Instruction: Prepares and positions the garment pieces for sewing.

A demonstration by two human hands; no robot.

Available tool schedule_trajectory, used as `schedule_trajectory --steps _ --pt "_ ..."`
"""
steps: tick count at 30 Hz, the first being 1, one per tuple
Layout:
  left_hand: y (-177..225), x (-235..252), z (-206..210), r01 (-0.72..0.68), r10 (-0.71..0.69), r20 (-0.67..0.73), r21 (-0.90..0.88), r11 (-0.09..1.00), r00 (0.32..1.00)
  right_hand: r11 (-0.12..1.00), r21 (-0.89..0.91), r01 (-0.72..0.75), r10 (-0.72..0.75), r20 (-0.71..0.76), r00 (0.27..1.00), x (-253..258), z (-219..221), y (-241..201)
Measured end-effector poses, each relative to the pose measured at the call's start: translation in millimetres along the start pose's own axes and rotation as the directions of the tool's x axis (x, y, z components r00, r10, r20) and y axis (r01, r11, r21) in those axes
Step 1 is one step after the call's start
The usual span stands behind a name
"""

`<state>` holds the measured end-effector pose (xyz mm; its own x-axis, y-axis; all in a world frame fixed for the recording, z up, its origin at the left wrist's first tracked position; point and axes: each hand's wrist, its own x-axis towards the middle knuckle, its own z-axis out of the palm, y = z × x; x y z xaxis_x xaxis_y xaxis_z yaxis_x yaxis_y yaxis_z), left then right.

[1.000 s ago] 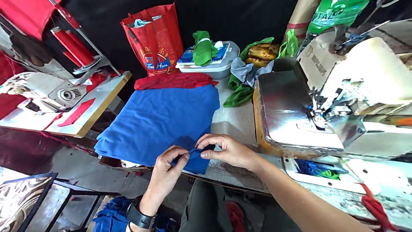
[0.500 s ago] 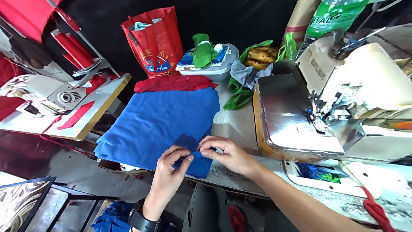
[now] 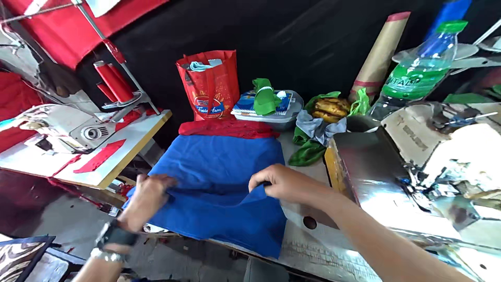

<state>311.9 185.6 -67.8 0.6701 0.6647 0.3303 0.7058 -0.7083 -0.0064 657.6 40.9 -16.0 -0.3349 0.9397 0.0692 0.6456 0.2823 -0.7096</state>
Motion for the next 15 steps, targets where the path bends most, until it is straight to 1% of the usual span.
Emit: schedule_trajectory --steps 1,2,3,4,5,6,7,8,9,10,11,12,14,15 --pt "-24 6 -5 0.039 -0.045 0.090 0.063 0.997 0.995 0.995 -0.073 -0.064 0.064 -0.010 0.998 15 -9 -1" --pt "-43 14 -13 0.083 -0.102 0.157 0.120 0.989 0.982 0.983 -0.150 -0.105 0.088 -0.112 0.990 30 -20 -1" --pt "-57 23 -23 0.128 -0.153 0.172 0.144 0.981 0.973 0.971 -0.199 -0.135 0.077 -0.272 0.959 43 -34 -2" --pt "-68 32 -34 0.147 -0.158 0.093 0.123 0.982 0.983 0.968 -0.209 -0.137 0.031 -0.445 0.895 53 -48 -6" --pt "-75 40 -47 0.148 -0.144 -0.043 0.092 0.985 0.989 0.972 -0.217 -0.094 -0.055 -0.594 0.802 61 -61 -11" --pt "-79 48 -61 0.133 -0.118 -0.193 0.069 0.989 0.974 0.969 -0.246 -0.022 -0.158 -0.687 0.710 66 -70 -18" --pt "-80 52 -74 0.144 -0.126 -0.304 0.038 0.989 0.944 0.952 -0.299 0.067 -0.272 -0.721 0.637 66 -74 -25" --pt "-80 51 -83 0.159 -0.149 -0.380 -0.006 0.987 0.913 0.918 -0.365 0.154 -0.381 -0.707 0.596 61 -74 -31" --pt "-79 44 -87 0.166 -0.168 -0.417 -0.041 0.985 0.893 0.884 -0.417 0.212 -0.455 -0.660 0.597 50 -67 -35" --pt "-80 33 -86 0.149 -0.153 -0.424 -0.042 0.988 0.893 0.863 -0.441 0.245 -0.486 -0.597 0.638 35 -55 -37" --pt "-82 19 -79 0.115 -0.114 -0.405 -0.021 0.993 0.907 0.856 -0.448 0.259 -0.488 -0.531 0.693 18 -36 -33" --pt "-86 2 -68 0.094 -0.079 -0.356 0.025 0.995 0.931 0.856 -0.444 0.265 -0.474 -0.470 0.744 3 -12 -22" --pt "-87 -31 -40 0.061 -0.044 -0.196 0.085 0.995 0.980 0.876 -0.391 0.281 -0.428 -0.366 0.826 -18 46 7" --pt "-89 -47 -23 0.036 -0.021 -0.128 0.117 0.993 0.992 0.885 -0.364 0.290 -0.409 -0.311 0.858 -26 73 20"
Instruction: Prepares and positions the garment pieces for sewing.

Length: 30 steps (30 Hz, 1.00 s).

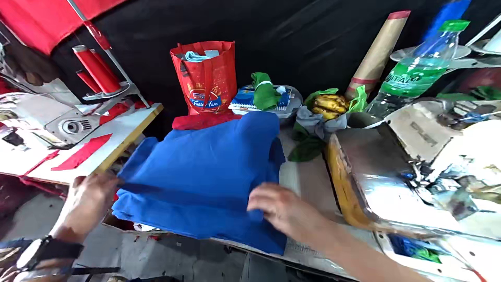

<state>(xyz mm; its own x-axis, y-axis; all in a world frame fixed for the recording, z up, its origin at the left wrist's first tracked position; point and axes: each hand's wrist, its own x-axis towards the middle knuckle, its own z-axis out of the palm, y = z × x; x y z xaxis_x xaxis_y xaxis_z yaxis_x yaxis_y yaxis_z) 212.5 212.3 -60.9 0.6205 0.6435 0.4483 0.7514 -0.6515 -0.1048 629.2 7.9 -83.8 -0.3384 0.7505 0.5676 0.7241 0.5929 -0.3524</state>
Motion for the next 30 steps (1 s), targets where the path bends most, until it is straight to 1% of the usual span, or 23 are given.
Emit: schedule_trajectory --steps 2,3,6,9,11,12,14,15,16,17,18,19,20,21,22,23,24,25,26,27,29,30 --pt "1 -22 22 -0.031 0.030 0.044 0.010 0.999 0.999 0.998 -0.037 0.047 -0.046 0.052 0.998 -27 31 0" --pt "3 -28 27 -0.009 0.008 0.048 0.006 1.000 0.999 0.995 -0.074 0.069 -0.066 0.047 0.997 -32 37 0" --pt "8 -29 27 0.088 -0.088 0.047 0.013 0.996 0.995 0.995 -0.068 0.070 -0.069 0.006 0.998 -30 33 1" --pt "6 -21 9 0.165 -0.166 -0.022 -0.015 0.986 0.986 0.995 -0.059 0.087 -0.090 -0.067 0.994 -19 21 -1" --pt "7 -20 -4 0.198 -0.200 -0.057 -0.036 0.979 0.978 0.991 -0.077 0.111 -0.116 -0.064 0.991 -18 15 -7" --pt "8 -22 -4 0.178 -0.179 -0.035 -0.029 0.984 0.983 0.989 -0.079 0.122 -0.123 -0.019 0.992 -22 15 -10" --pt "12 -30 6 0.110 -0.110 0.086 0.011 0.994 0.990 0.990 -0.072 0.125 -0.117 0.098 0.988 -32 25 -13" --pt "21 -33 11 0.100 -0.099 0.138 0.004 0.995 0.985 0.991 -0.073 0.116 -0.107 0.127 0.986 -34 29 -14" --pt "35 -32 12 0.093 -0.089 0.149 -0.021 0.995 0.985 0.996 -0.038 0.087 -0.079 0.167 0.983 -32 28 -15" --pt "52 -28 12 0.058 -0.049 0.117 -0.074 0.996 0.992 0.999 0.043 0.019 -0.029 0.243 0.970 -26 20 -16" --pt "73 -23 11 0.009 0.003 0.084 -0.141 0.990 0.996 0.983 0.156 -0.098 0.037 0.353 0.935 -15 7 -16" --pt "96 -18 11 -0.044 0.055 0.046 -0.209 0.977 0.997 0.937 0.248 -0.245 0.115 0.443 0.889 -1 -6 -13" --pt "120 -14 15 -0.080 0.087 0.013 -0.278 0.957 0.996 0.879 0.300 -0.369 0.205 0.462 0.863 14 -16 -7" --pt "145 -10 19 -0.091 0.094 -0.008 -0.352 0.931 0.996 0.848 0.309 -0.430 0.298 0.394 0.870 28 -20 5" --pt "169 -5 25 -0.092 0.089 -0.025 -0.414 0.906 0.996 0.839 0.281 -0.466 0.392 0.283 0.875 43 -22 20" --pt "190 -1 30 -0.092 0.083 -0.039 -0.456 0.885 0.996 0.834 0.219 -0.507 0.481 0.162 0.861 57 -20 40" --pt "209 3 36 -0.097 0.079 -0.056 -0.482 0.871 0.995 0.810 0.148 -0.567 0.564 0.068 0.823 70 -16 61" --pt "224 5 42 -0.098 0.073 -0.068 -0.503 0.858 0.995 0.772 0.075 -0.631 0.632 0.018 0.775 79 -11 81" --pt "237 5 46 -0.100 0.066 -0.085 -0.521 0.848 0.994 0.733 -0.003 -0.680 0.680 0.008 0.733 84 -4 98" --pt "247 4 50 -0.101 0.054 -0.102 -0.537 0.838 0.993 0.700 -0.090 -0.709 0.713 0.036 0.700 87 1 110" --pt "260 -2 57 -0.095 0.031 -0.125 -0.553 0.828 0.992 0.680 -0.247 -0.691 0.731 0.149 0.666 94 8 118" --pt "264 -5 60 -0.095 0.019 -0.145 -0.537 0.838 0.989 0.699 -0.295 -0.651 0.713 0.217 0.667 100 7 116"
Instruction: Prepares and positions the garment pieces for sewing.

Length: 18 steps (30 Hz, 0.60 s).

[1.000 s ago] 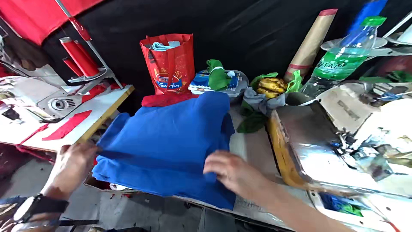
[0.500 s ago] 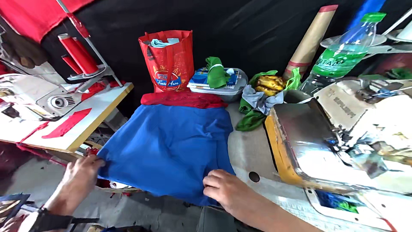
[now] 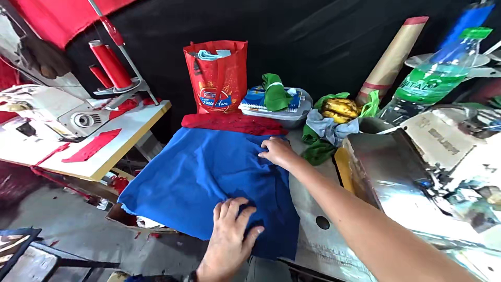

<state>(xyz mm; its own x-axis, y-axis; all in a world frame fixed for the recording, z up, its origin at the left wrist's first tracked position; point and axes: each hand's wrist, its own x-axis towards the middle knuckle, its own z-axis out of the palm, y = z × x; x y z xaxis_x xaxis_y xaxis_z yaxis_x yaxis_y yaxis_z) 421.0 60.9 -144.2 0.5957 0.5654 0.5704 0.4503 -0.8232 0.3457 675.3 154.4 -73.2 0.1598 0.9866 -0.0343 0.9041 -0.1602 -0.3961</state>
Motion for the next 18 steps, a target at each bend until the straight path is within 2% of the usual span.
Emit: schedule_trajectory --steps 2,3,5,7,10,14,18 --pt "4 -7 5 0.007 -0.005 -0.046 0.039 0.999 0.999 0.993 -0.043 0.108 -0.104 0.082 0.991 5 -11 -15" --pt "7 -9 6 0.007 -0.003 -0.070 0.053 0.999 0.998 0.986 -0.003 0.169 -0.168 0.074 0.983 7 -17 -21" --pt "12 -11 7 -0.008 0.018 -0.118 0.081 0.997 0.993 0.962 0.119 0.245 -0.235 -0.096 0.967 9 -28 -28" --pt "18 -10 11 -0.034 0.048 -0.117 0.120 0.992 0.992 0.979 0.109 0.173 -0.136 -0.287 0.948 13 -34 -24" --pt "21 -14 19 -0.038 0.043 -0.028 0.159 0.986 0.999 1.000 0.007 0.014 -0.012 -0.281 0.960 25 -17 -1" --pt "20 -16 21 -0.032 0.036 -0.029 0.122 0.992 0.999 0.996 -0.085 0.021 -0.046 -0.313 0.949 37 19 21" --pt "20 -22 10 -0.041 0.042 0.028 -0.023 0.999 0.999 1.000 0.026 0.016 -0.003 -0.436 0.900 18 7 6"
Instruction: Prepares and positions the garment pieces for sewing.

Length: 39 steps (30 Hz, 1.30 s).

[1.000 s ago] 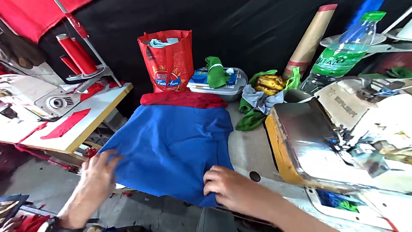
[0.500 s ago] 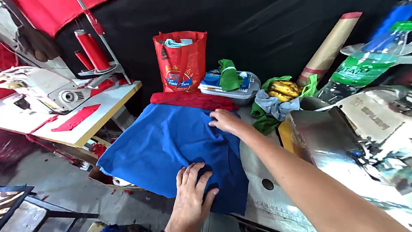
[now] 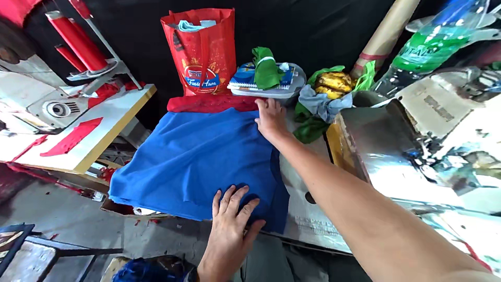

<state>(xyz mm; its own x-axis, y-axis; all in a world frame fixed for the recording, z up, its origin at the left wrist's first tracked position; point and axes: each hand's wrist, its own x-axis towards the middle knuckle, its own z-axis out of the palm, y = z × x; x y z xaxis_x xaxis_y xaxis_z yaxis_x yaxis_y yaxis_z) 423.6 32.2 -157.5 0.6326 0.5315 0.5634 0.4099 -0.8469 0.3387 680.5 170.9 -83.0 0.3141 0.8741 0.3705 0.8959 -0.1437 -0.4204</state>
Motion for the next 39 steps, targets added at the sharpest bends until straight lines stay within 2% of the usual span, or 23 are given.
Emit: schedule_trajectory --steps 2,4,5,7,9,10,12,14,16,18,20,23,26,29,30,32,34,35,37,39 --pt "-3 0 -8 0.034 -0.034 0.003 -0.120 0.992 0.999 0.989 0.145 0.043 -0.038 -0.040 0.998 -22 -23 -15" --pt "-12 0 -20 0.100 -0.111 -0.040 -0.215 0.972 0.993 0.933 0.289 0.216 -0.234 0.028 0.972 -63 -43 -28" --pt "-19 -1 -29 0.125 -0.142 -0.066 -0.214 0.969 0.988 0.874 0.366 0.318 -0.375 0.092 0.923 -89 -50 -30" --pt "-36 -4 -46 0.158 -0.174 -0.110 -0.135 0.978 0.979 0.777 0.468 0.420 -0.575 0.260 0.776 -138 -59 -26" --pt "-49 -9 -58 0.173 -0.178 -0.127 -0.048 0.984 0.976 0.741 0.467 0.483 -0.656 0.349 0.669 -169 -58 -6" --pt "-51 -11 -60 0.165 -0.165 -0.126 -0.015 0.986 0.978 0.715 0.460 0.527 -0.686 0.313 0.657 -177 -52 5" --pt "-45 -11 -57 0.114 -0.110 -0.095 0.039 0.993 0.989 0.688 0.475 0.548 -0.693 0.209 0.689 -185 -40 17" --pt "-34 -3 -48 0.051 -0.047 -0.047 0.084 0.995 0.998 0.707 0.526 0.472 -0.640 0.192 0.744 -183 -36 15" --pt "-29 9 -41 0.019 -0.018 -0.007 0.119 0.993 1.000 0.750 0.578 0.321 -0.567 0.313 0.762 -174 -43 7" --pt "-31 17 -38 0.015 -0.017 0.012 0.134 0.991 1.000 0.782 0.601 0.164 -0.500 0.448 0.742 -166 -54 0" --pt "-42 22 -40 0.000 -0.003 0.017 0.166 0.986 1.000 0.783 0.615 0.093 -0.453 0.461 0.763 -160 -65 -6" --pt "-71 29 -57 0.022 -0.029 0.022 0.273 0.962 0.999 0.759 0.626 0.177 -0.394 0.226 0.891 -145 -77 -18" --pt "-111 29 -98 0.135 -0.140 -0.015 0.381 0.915 0.990 0.709 0.649 0.276 -0.359 -0.005 0.933 -126 -88 -29" --pt "-141 14 -145 0.240 -0.195 -0.150 0.412 0.879 0.969 0.675 0.629 0.386 -0.446 -0.069 0.892 -131 -106 -33" --pt "-145 5 -154 0.262 -0.215 -0.156 0.425 0.866 0.964 0.675 0.597 0.432 -0.510 -0.045 0.859 -140 -104 -29" --pt "-151 -16 -159 0.265 -0.263 -0.074 0.479 0.837 0.962 0.685 0.558 0.468 -0.609 0.088 0.788 -168 -81 -15" --pt "-136 -31 -154 0.286 -0.359 0.044 0.519 0.806 0.932 0.672 0.584 0.455 -0.650 0.170 0.741 -196 -49 4" --pt "-119 -32 -150 0.279 -0.357 0.056 0.518 0.809 0.932 0.660 0.601 0.451 -0.639 0.133 0.758 -206 -39 10" --pt "-76 -25 -136 0.223 -0.267 0.043 0.437 0.871 0.963 0.659 0.637 0.401 -0.569 0.074 0.819 -213 -36 12" --pt "-31 -16 -106 0.126 -0.143 0.056 0.239 0.963 0.988 0.657 0.692 0.299 -0.478 0.076 0.875 -213 -38 9"
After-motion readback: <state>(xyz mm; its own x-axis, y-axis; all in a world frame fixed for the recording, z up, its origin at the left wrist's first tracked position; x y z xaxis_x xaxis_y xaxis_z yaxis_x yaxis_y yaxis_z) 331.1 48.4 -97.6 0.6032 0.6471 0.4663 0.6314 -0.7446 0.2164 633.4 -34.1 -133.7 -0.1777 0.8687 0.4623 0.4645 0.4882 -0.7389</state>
